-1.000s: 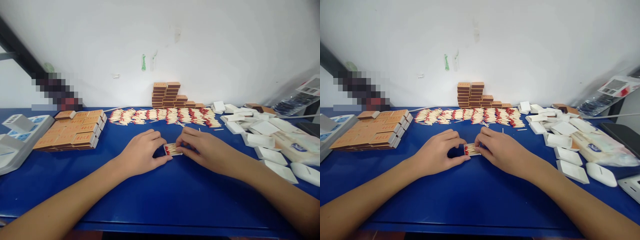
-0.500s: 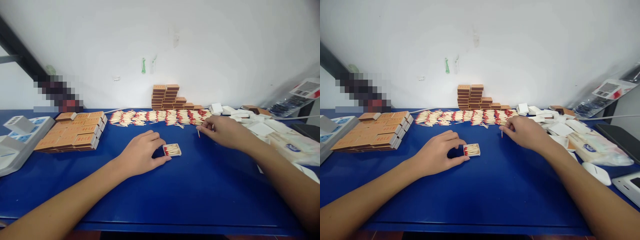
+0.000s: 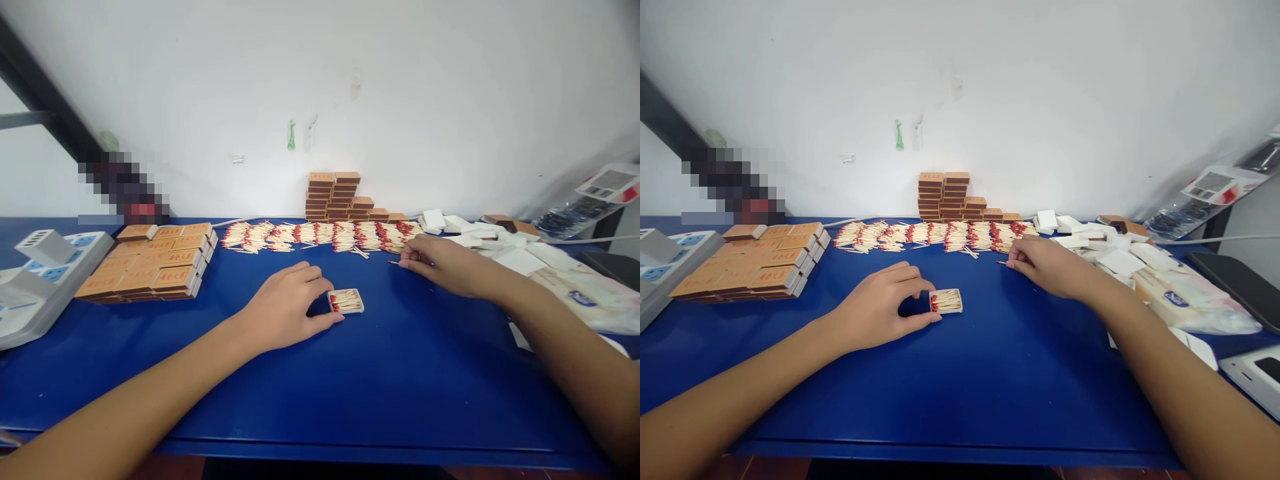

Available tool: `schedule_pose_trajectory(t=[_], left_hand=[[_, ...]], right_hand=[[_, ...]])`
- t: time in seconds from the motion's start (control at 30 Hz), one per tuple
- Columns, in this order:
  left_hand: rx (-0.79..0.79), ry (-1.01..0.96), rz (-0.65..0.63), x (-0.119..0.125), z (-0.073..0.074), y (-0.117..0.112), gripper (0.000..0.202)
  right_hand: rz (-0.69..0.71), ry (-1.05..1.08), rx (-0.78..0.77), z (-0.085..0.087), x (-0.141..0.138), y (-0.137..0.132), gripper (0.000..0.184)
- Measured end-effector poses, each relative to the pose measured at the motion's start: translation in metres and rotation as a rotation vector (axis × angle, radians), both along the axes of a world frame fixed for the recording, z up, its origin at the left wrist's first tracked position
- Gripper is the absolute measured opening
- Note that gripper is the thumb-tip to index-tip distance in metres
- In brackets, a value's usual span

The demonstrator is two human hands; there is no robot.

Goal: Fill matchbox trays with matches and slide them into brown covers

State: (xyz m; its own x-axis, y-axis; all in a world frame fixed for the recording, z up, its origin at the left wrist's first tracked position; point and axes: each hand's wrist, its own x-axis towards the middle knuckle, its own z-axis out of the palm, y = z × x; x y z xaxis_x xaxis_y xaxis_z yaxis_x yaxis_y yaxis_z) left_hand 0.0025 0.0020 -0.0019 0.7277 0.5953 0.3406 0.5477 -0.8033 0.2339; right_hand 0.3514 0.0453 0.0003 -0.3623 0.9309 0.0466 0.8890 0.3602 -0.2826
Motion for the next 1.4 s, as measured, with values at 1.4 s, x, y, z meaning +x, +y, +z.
schedule_pose_trajectory(t=[1.4], left_hand=[[0.013, 0.027, 0.015, 0.003, 0.001, 0.000, 0.033]], right_hand=[[0.291, 0.161, 0.142, 0.005, -0.100, -0.061, 0.013]])
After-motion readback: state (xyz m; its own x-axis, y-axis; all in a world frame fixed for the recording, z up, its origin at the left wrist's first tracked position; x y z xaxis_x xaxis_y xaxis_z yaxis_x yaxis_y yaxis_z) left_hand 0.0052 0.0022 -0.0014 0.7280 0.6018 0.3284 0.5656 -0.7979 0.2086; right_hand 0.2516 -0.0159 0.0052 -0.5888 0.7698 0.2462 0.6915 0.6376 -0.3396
